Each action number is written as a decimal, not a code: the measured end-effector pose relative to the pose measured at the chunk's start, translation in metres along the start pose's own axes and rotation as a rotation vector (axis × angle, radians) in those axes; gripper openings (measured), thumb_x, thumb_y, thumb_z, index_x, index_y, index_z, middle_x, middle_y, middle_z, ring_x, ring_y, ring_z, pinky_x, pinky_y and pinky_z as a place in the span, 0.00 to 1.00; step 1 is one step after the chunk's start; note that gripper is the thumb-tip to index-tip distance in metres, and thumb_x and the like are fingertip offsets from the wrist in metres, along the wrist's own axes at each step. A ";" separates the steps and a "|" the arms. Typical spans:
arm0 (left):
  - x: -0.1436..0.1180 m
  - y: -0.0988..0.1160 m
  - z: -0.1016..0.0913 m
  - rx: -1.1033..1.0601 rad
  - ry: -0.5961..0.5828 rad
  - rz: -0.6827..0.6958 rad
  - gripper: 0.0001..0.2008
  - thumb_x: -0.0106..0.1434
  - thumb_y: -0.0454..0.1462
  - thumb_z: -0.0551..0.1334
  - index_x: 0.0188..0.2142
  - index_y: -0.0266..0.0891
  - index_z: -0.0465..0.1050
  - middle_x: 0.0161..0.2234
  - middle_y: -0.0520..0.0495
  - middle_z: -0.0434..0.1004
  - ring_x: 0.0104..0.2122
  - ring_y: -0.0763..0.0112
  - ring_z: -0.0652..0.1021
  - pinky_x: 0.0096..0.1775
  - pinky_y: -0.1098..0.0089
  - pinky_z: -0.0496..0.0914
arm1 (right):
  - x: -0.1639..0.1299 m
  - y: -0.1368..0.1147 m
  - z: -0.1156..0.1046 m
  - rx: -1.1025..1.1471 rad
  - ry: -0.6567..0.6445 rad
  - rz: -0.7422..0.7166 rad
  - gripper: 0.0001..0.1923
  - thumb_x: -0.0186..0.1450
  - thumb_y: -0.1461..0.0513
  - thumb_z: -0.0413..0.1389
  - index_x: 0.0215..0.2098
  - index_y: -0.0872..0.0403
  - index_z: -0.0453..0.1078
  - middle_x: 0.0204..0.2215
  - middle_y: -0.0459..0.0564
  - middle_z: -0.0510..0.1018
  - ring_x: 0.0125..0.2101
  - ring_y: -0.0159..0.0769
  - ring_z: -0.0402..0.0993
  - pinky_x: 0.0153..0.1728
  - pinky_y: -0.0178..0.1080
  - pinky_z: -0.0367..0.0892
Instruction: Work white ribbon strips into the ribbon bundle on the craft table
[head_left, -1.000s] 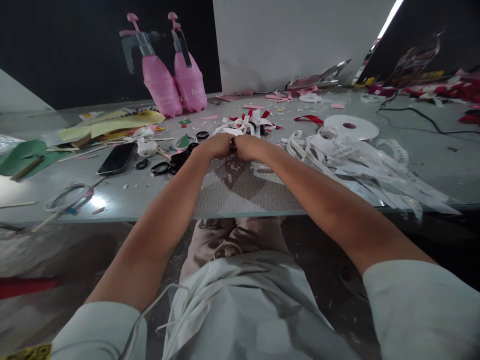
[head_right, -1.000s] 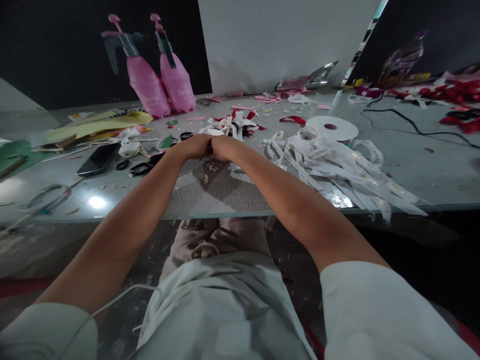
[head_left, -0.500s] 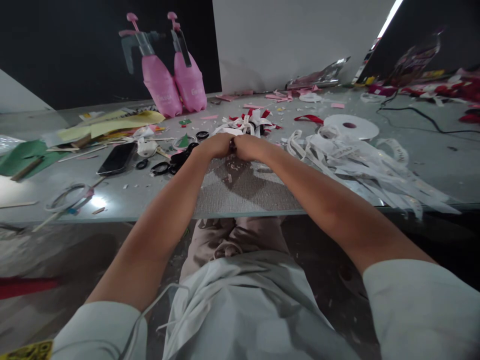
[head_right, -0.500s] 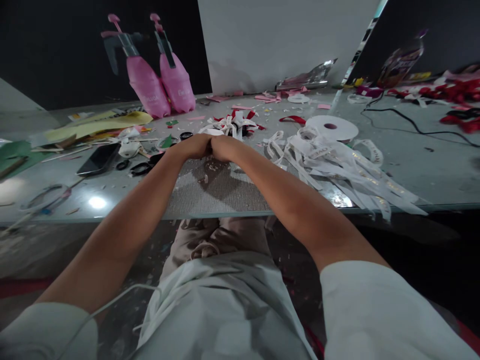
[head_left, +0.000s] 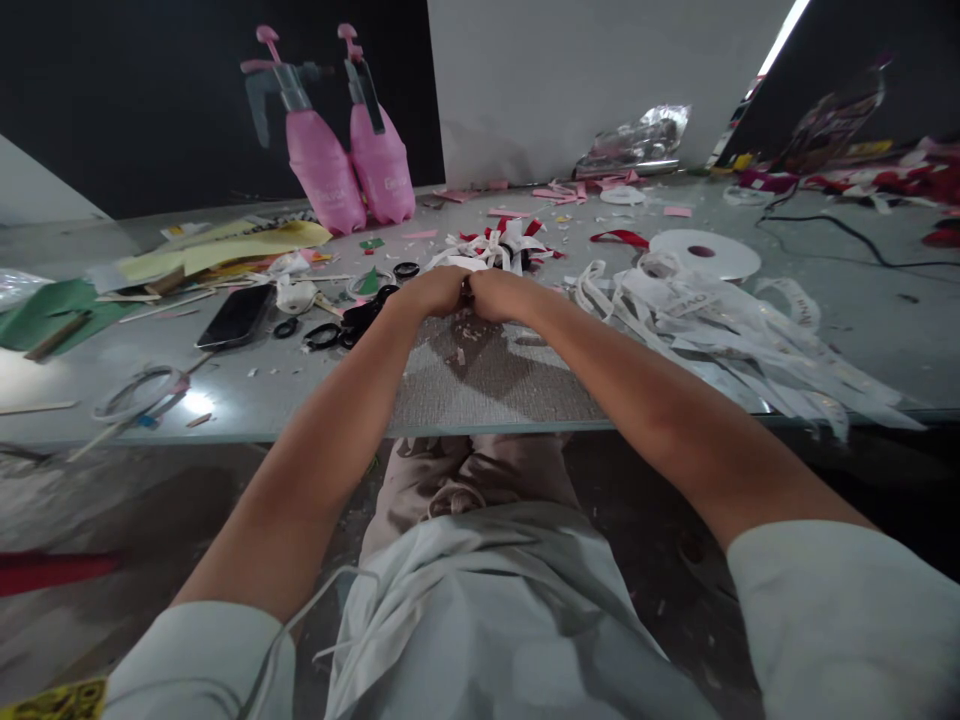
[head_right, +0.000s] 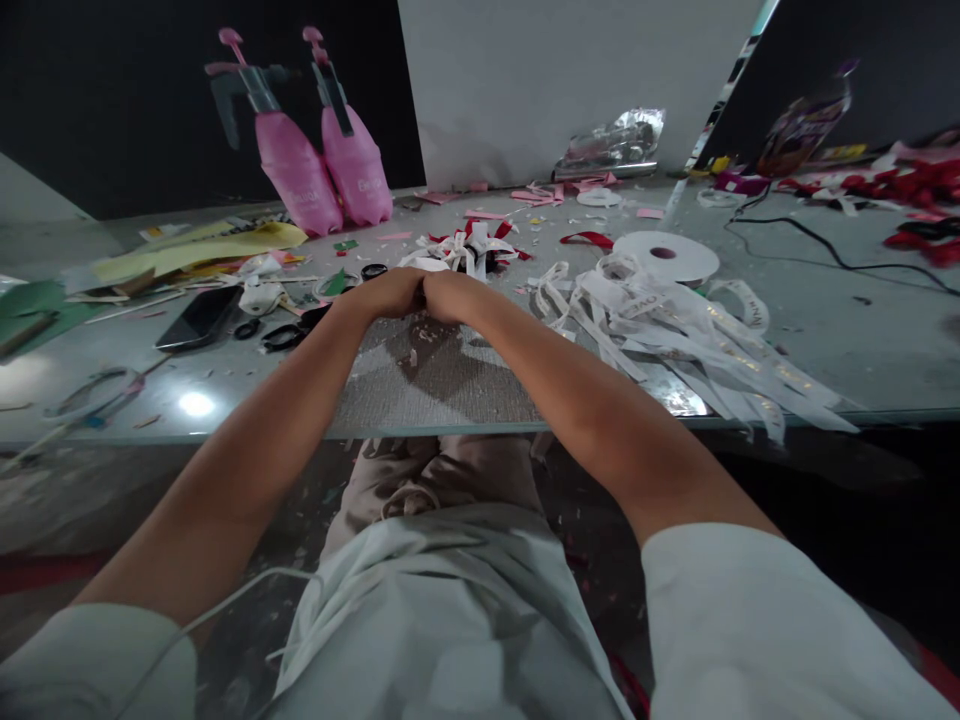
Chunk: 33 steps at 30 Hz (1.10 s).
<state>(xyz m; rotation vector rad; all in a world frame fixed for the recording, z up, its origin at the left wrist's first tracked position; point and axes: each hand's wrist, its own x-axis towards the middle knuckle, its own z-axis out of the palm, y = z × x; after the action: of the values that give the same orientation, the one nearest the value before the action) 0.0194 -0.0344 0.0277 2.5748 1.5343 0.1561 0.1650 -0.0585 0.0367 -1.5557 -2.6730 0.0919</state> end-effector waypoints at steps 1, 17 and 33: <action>0.000 0.000 0.000 -0.003 0.002 0.003 0.28 0.57 0.36 0.59 0.58 0.41 0.77 0.54 0.40 0.82 0.53 0.57 0.79 0.56 0.64 0.69 | 0.000 0.000 0.000 -0.002 -0.001 -0.002 0.22 0.69 0.62 0.57 0.58 0.62 0.78 0.46 0.68 0.83 0.45 0.45 0.82 0.40 0.33 0.69; -0.004 0.006 -0.004 0.007 0.003 -0.012 0.29 0.58 0.37 0.61 0.60 0.41 0.75 0.54 0.40 0.82 0.54 0.55 0.79 0.55 0.63 0.70 | 0.001 -0.001 0.000 0.002 -0.007 -0.006 0.21 0.68 0.63 0.58 0.57 0.61 0.79 0.44 0.67 0.84 0.44 0.44 0.83 0.41 0.34 0.70; 0.001 -0.001 0.000 -0.012 0.015 -0.001 0.28 0.57 0.39 0.63 0.59 0.43 0.75 0.50 0.43 0.83 0.54 0.54 0.78 0.56 0.63 0.70 | 0.003 0.002 0.002 0.037 0.017 -0.032 0.25 0.68 0.58 0.59 0.60 0.60 0.78 0.42 0.65 0.84 0.45 0.47 0.82 0.42 0.35 0.70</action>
<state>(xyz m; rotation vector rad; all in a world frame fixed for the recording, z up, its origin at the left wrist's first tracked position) 0.0184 -0.0329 0.0279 2.5696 1.5350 0.1838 0.1651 -0.0554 0.0351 -1.4963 -2.6666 0.1260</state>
